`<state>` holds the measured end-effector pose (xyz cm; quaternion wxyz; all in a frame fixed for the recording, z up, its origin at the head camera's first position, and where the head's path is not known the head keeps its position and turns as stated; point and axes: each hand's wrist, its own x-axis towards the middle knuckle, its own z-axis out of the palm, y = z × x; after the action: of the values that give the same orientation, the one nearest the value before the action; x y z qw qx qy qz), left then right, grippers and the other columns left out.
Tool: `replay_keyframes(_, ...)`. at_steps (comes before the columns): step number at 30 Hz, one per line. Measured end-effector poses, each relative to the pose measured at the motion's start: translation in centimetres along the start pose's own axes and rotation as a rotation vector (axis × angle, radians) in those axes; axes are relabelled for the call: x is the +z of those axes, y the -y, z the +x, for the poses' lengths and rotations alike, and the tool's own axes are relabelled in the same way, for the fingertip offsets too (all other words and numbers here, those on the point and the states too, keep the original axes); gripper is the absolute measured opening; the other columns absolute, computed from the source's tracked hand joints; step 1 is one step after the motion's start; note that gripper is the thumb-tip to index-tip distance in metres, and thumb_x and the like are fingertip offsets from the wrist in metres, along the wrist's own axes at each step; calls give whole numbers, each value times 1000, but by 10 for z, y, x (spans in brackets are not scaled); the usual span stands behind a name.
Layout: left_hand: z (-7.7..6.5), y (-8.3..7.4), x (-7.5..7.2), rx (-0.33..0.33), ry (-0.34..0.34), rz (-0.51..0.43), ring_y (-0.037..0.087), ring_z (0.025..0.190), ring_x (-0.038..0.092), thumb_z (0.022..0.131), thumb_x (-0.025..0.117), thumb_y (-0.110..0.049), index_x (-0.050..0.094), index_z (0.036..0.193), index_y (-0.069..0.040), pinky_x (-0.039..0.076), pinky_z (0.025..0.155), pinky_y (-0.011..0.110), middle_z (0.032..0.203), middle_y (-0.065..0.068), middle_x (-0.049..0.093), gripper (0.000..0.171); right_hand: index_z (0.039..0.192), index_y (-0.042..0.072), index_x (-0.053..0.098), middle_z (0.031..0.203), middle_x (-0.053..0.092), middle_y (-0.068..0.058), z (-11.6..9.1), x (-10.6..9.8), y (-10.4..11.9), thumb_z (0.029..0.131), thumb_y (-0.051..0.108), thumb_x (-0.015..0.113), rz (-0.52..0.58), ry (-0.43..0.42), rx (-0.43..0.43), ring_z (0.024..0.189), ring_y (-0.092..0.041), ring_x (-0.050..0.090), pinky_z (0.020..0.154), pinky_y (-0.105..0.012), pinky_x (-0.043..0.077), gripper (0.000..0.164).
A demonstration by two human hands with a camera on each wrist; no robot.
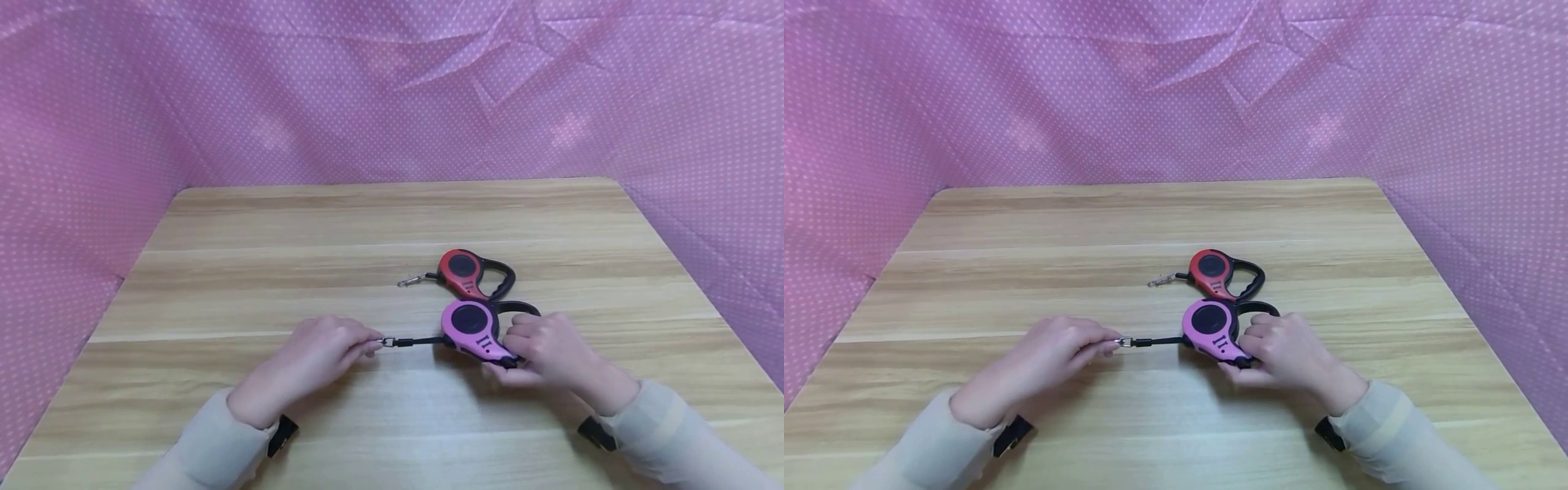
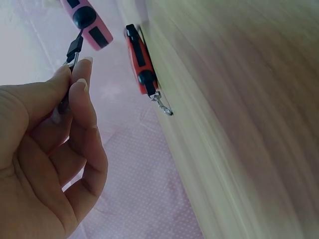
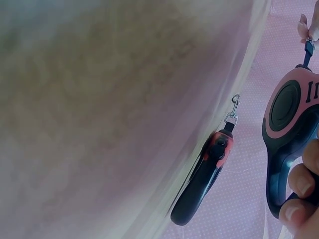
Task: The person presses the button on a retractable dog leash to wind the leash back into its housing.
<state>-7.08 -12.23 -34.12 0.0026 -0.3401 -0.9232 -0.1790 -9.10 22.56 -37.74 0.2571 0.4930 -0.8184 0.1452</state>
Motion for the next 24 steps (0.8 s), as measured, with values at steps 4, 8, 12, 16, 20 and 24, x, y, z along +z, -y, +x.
replay_keyframes(4, 1, -1, 2, 0, 5, -7, 9, 84, 73, 96, 65, -24, 77, 107, -13, 58, 78, 35, 82, -9, 75, 20, 56, 22, 46, 55, 42, 13, 1, 1, 2, 93, 55, 53, 6, 16, 3, 54, 0, 30, 47, -11, 17, 49)
replay_keyframes(8, 2, -3, 4, -7, 9, -14, 9, 84, 73, 96, 64, -25, 76, 107, -14, 58, 79, 35, 83, -10, 75, 20, 56, 22, 46, 55, 41, 14, 3, 2, 3, 92, 55, 53, 16, 19, 5, 54, 0, 30, 48, -11, 16, 50)
replay_keyframes(12, 6, -6, 6, -39, 31, -38, 7, 84, 72, 96, 64, -26, 76, 109, -15, 57, 79, 34, 84, -11, 75, 21, 55, 22, 45, 54, 40, 14, 6, 4, 4, 93, 55, 52, 21, 3, -7, 54, 0, 30, 48, -11, 15, 51)
replay_keyframes(16, 10, -9, 9, -68, 56, -66, 5, 82, 70, 97, 64, -26, 76, 110, -15, 56, 77, 32, 84, -12, 75, 21, 55, 22, 45, 55, 39, 13, 9, 6, 5, 93, 54, 52, 14, -3, -25, 54, -1, 30, 48, -11, 16, 50)
replay_keyframes(20, 13, -11, 12, -80, 66, -77, 5, 82, 69, 98, 63, -27, 76, 111, -16, 56, 78, 32, 85, -11, 75, 22, 55, 22, 44, 55, 39, 13, 10, 8, 6, 94, 54, 51, 9, -8, -29, 54, -1, 29, 48, -11, 16, 51)
replay_keyframes(24, 15, -11, 15, -79, 61, -79, 6, 84, 70, 98, 63, -28, 76, 111, -16, 56, 80, 33, 85, -11, 75, 22, 55, 22, 44, 55, 39, 13, 11, 11, 6, 95, 53, 49, 8, -23, -35, 53, -2, 30, 46, -12, 16, 51)
